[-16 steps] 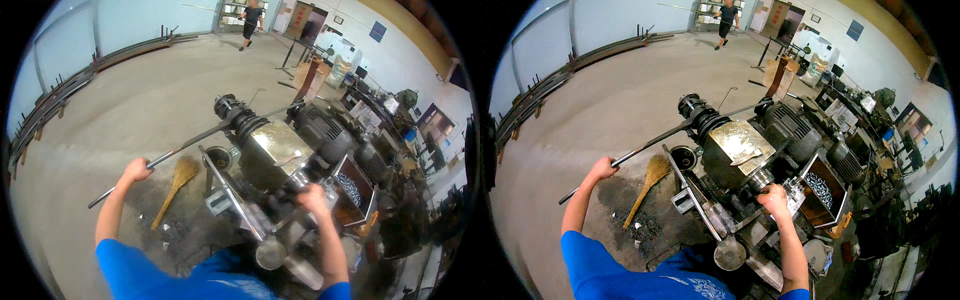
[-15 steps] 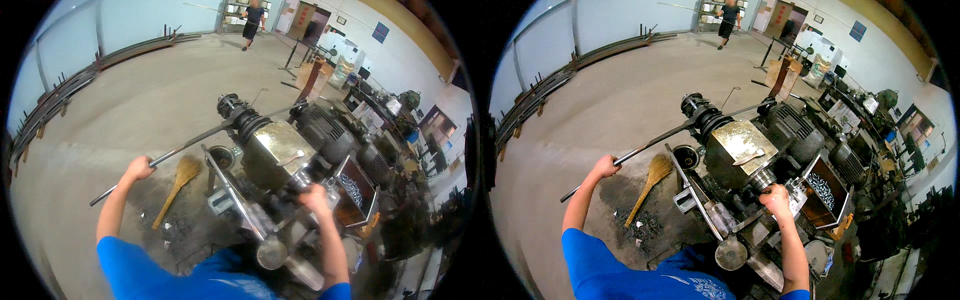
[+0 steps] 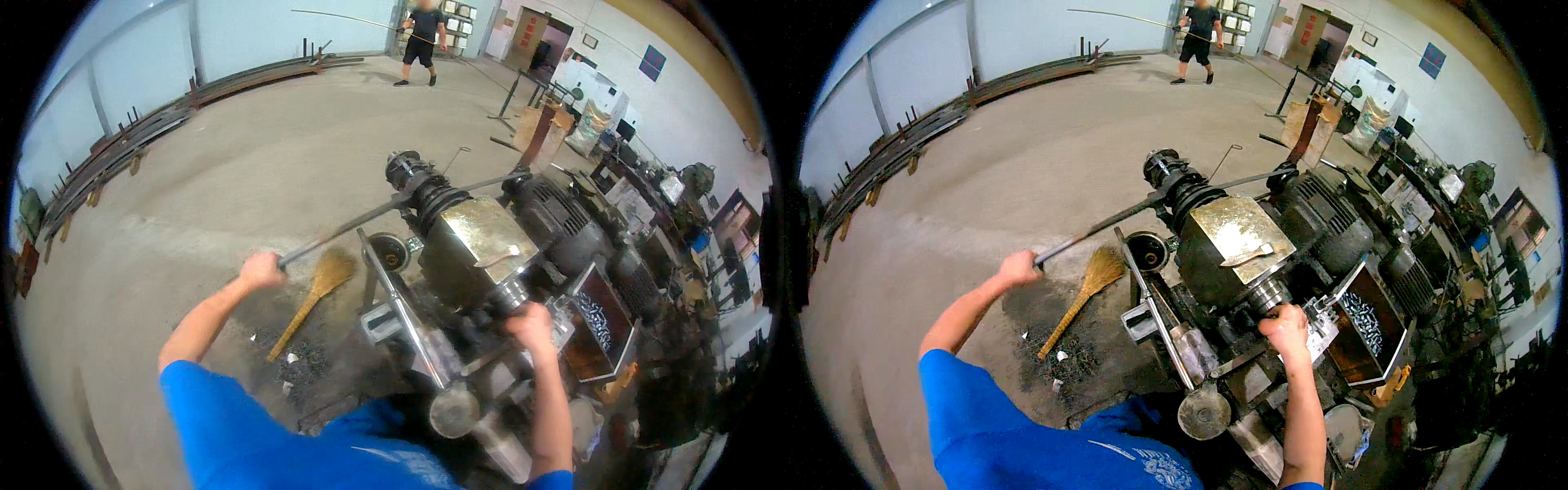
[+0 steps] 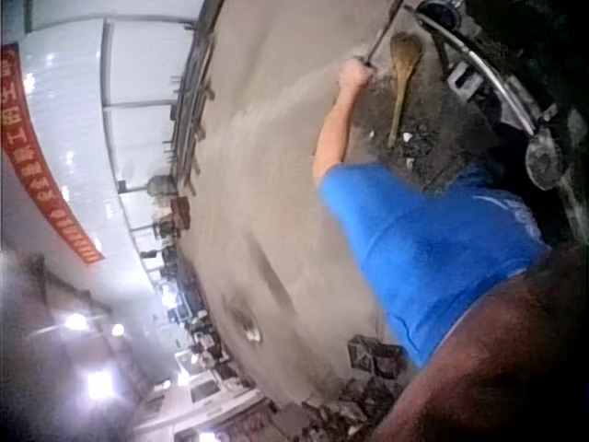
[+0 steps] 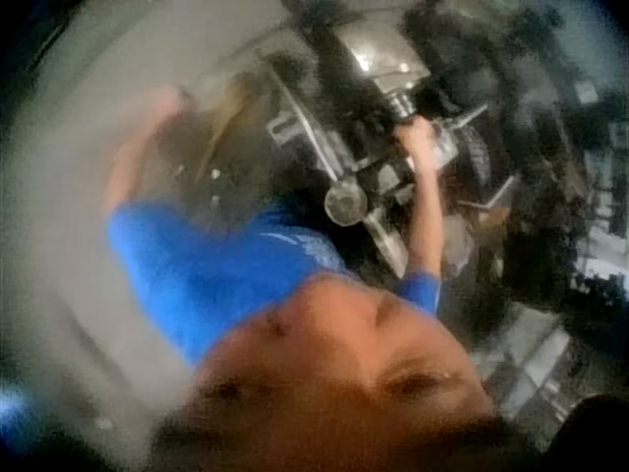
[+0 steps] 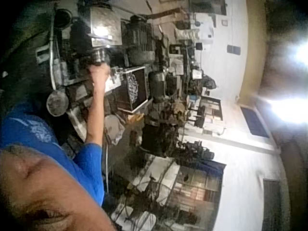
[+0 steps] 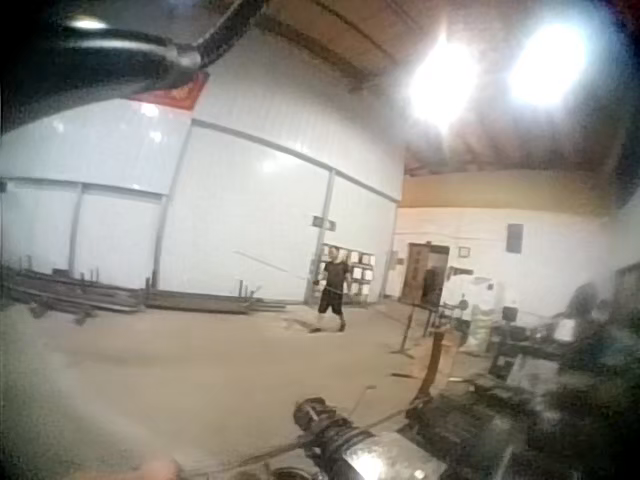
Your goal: The person operates a metal forming machine, repeatedly feeding long metal rods into the device and using a long metal tool to guide the output. The person collects the processed metal pieces into a container and later walks to a control panel to interact with the machine's interface.
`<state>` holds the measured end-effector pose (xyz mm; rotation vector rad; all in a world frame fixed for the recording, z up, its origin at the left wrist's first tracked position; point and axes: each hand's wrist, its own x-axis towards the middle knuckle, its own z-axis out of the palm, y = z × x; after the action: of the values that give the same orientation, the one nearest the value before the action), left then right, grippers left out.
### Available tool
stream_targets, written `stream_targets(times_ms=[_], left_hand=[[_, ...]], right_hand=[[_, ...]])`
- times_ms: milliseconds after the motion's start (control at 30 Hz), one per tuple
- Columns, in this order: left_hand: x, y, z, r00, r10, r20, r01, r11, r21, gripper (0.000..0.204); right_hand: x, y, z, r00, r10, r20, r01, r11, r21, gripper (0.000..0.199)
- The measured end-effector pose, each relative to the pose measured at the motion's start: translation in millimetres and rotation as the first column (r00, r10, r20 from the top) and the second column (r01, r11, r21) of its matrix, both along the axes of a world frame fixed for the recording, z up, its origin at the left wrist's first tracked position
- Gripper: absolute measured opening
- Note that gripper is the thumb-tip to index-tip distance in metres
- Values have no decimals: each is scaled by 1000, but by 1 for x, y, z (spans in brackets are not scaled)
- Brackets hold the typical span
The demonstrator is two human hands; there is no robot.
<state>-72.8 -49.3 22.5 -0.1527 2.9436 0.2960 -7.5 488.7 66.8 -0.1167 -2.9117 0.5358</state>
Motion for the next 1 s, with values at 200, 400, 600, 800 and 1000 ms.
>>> stream_targets(times_ms=[200, 400, 600, 800, 1000], left_hand=[[74, 65, 24, 958, -53, 283, -130, 799, 587, 21], [73, 66, 25, 954, -120, 276, -107, 722, 683, 17], [60, 58, -1, 958, -135, 253, -30, 830, 558, 21], [56, 52, -31, 982, -177, -71, 190, 933, 305, 27], [60, 55, -19, 992, -122, 10, 115, 954, 275, 24]], right_hand=[[1, -4, 6, 999, -29, 34, 31, 998, -61, 23], [6, -11, 12, 988, 68, -136, -65, 997, 29, 23], [4, -9, 7, 983, 79, -168, -63, 993, 98, 27], [1, -12, 11, 999, -7, -50, 7, 1000, 6, 28], [5, -21, 17, 993, 16, -118, -15, 1000, 15, 26]])
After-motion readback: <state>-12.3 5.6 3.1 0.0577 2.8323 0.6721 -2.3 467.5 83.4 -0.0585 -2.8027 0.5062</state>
